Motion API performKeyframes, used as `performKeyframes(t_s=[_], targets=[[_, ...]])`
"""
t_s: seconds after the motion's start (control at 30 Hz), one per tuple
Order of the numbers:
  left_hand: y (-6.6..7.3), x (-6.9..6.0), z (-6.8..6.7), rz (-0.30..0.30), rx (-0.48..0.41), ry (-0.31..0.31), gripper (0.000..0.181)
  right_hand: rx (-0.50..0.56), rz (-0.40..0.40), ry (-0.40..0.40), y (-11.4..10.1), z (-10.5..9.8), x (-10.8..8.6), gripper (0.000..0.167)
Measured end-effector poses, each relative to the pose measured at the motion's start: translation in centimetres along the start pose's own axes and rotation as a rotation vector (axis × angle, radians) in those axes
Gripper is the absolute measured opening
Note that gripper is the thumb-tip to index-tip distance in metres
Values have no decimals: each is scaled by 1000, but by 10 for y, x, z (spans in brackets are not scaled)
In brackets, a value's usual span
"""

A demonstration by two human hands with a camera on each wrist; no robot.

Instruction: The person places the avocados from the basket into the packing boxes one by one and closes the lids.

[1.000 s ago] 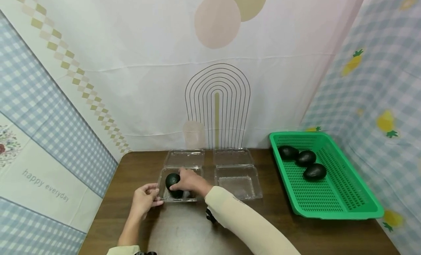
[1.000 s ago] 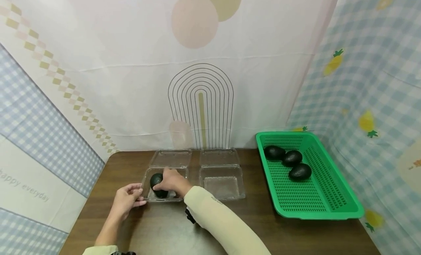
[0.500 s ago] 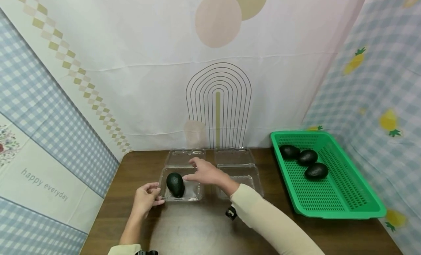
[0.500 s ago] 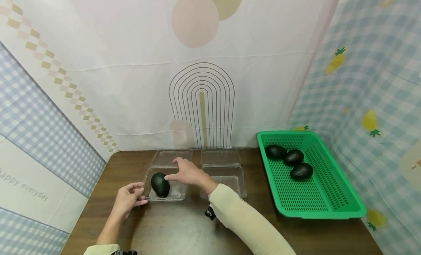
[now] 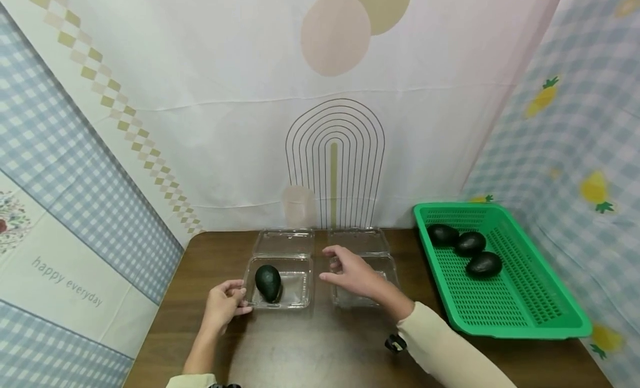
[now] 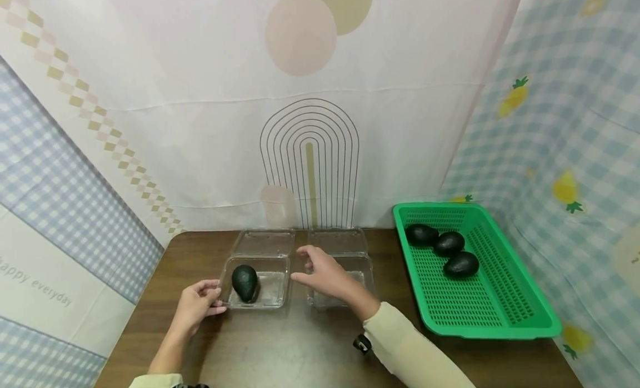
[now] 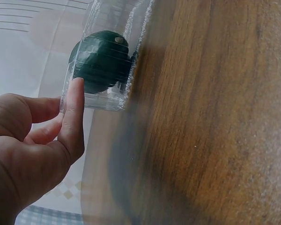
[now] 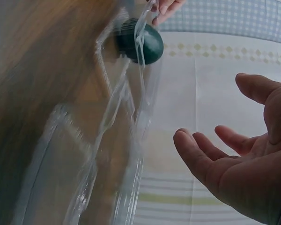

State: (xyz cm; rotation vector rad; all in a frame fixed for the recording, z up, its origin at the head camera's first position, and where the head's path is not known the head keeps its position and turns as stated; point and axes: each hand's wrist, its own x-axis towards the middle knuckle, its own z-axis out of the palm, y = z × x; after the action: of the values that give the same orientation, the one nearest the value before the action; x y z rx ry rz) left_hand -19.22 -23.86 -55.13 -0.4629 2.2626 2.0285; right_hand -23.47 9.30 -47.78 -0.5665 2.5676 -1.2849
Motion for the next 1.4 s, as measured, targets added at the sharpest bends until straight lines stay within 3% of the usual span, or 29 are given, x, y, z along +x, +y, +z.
performKeyframes(t_s=[0.27, 0.43, 0.6, 0.77, 1.1, 1.4], targets=[[1, -2, -2, -17, 22, 16, 34, 16, -10, 46, 8, -25, -37, 55], [1, -1, 0, -9, 15, -10, 35, -22, -21, 77, 9, -45, -60, 57], [0, -1, 0, -13, 17, 0, 35, -153, -66, 135, 17, -68, -79, 60], [1, -1, 1, -3, 25, -17, 37, -274, -56, 181, 31, -90, -96, 63], [3, -1, -1, 9, 41, -25, 37, -405, 18, 172, 56, -145, -115, 70], [2, -1, -1, 5, 34, -13, 35, -471, 24, 119, 100, -184, -118, 71]])
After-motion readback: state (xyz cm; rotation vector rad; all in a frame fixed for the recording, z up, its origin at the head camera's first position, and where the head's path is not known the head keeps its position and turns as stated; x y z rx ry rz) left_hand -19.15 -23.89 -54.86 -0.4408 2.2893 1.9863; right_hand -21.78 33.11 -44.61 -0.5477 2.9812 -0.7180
